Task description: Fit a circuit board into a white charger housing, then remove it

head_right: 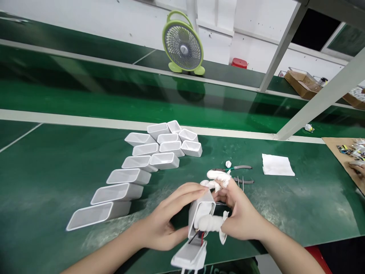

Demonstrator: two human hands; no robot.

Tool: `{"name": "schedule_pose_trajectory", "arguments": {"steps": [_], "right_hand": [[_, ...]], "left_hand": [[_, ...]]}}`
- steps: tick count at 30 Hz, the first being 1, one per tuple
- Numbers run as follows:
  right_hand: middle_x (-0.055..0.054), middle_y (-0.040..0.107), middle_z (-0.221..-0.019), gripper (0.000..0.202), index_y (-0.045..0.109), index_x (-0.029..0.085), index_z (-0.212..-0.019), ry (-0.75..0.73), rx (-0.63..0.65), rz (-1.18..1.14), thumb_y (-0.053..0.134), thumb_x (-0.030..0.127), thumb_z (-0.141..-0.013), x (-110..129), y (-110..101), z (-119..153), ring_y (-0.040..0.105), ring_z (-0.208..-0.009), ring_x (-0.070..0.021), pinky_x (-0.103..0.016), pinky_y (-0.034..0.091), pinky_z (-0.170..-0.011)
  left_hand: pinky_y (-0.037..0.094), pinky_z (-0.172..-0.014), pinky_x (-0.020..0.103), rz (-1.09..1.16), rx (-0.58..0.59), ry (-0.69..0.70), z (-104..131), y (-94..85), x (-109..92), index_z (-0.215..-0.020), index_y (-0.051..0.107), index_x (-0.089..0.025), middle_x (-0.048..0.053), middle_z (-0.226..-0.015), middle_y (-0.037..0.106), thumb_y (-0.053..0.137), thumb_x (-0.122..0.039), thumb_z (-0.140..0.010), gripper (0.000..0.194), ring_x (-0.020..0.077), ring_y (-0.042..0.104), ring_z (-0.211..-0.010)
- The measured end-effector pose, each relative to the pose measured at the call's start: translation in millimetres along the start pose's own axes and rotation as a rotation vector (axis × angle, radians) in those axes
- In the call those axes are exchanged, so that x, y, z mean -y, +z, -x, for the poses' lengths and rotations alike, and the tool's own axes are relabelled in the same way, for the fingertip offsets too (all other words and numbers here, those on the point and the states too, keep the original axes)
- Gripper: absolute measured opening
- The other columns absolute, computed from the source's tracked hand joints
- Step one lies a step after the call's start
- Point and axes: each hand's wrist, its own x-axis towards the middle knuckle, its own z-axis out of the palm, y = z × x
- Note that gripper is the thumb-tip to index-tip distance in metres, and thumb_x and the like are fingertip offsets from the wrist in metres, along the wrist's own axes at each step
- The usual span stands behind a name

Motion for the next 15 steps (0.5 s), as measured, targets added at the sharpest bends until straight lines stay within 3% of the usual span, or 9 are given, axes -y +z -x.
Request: {"name": "schedule_pose_trajectory", "arguments": {"steps": [3, 6, 9, 11, 13, 15], "right_hand": [[-0.013, 0.048, -0.139, 0.088, 0.028, 0.032, -0.149, -0.112, 0.065, 0.260, 0.079, 0.040, -0.078, 6, -10, -1, 0.055, -0.119, -0.0252, -0.041, 0.047, -0.103], [-0.012, 0.043, -0.143, 0.069, 0.040, 0.032, -0.143, -0.257, 0.111, 0.593, 0.074, 0.031, -0.084, 17, -15, -2, 0.042, -0.133, -0.0285, -0.044, 0.039, -0.109], [-0.010, 0.052, -0.124, 0.045, 0.052, 0.028, -0.127, -0.320, 0.091, 0.702, 0.065, 0.015, -0.086, 24, -8, 6, 0.052, -0.116, -0.0233, -0.033, 0.049, -0.094], [-0.006, 0.055, -0.106, 0.036, 0.054, 0.025, -0.115, -0.265, 0.019, 0.731, 0.063, 0.009, -0.084, 18, 1, 17, 0.056, -0.095, -0.0191, -0.026, 0.050, -0.076], [-0.003, 0.053, -0.093, 0.028, 0.053, 0.023, -0.105, -0.179, -0.075, 0.763, 0.060, 0.007, -0.084, 3, 13, 30, 0.052, -0.079, -0.0162, -0.023, 0.046, -0.064], [-0.002, 0.051, -0.088, 0.022, 0.051, 0.023, -0.101, -0.129, -0.155, 0.779, 0.056, 0.008, -0.085, -15, 22, 41, 0.049, -0.070, -0.0150, -0.022, 0.043, -0.058]], "left_hand": [[0.048, -0.105, 0.047, 0.204, 0.049, -0.133, -3, -2.2, -1, -0.145, 0.037, -0.021, 0.018, -0.134, 0.053, 0.065, -0.025, -0.090, 0.062, 0.0316, 0.054, -0.124], [0.053, -0.099, 0.045, 0.479, 0.118, -0.260, -8, -5.6, -3, -0.145, 0.028, -0.025, 0.018, -0.136, 0.052, 0.067, -0.022, -0.087, 0.070, 0.0302, 0.058, -0.121], [0.056, -0.093, 0.041, 0.565, 0.289, -0.315, -13, -18.7, -7, -0.140, 0.031, -0.024, 0.017, -0.131, 0.055, 0.063, -0.021, -0.086, 0.063, 0.0272, 0.061, -0.115], [0.055, -0.094, 0.038, 0.417, 0.380, -0.367, -14, -31.3, -12, -0.139, 0.038, -0.024, 0.014, -0.133, 0.054, 0.056, -0.020, -0.089, 0.053, 0.0248, 0.061, -0.115], [0.052, -0.100, 0.039, 0.143, 0.301, -0.484, -11, -39.0, -20, -0.134, 0.048, -0.025, 0.011, -0.137, 0.051, 0.046, -0.021, -0.095, 0.039, 0.0233, 0.057, -0.121], [0.048, -0.105, 0.039, -0.102, 0.070, -0.590, -7, -34.5, -31, -0.126, 0.056, -0.025, 0.008, -0.132, 0.055, 0.040, -0.025, -0.100, 0.030, 0.0225, 0.055, -0.122]]}}
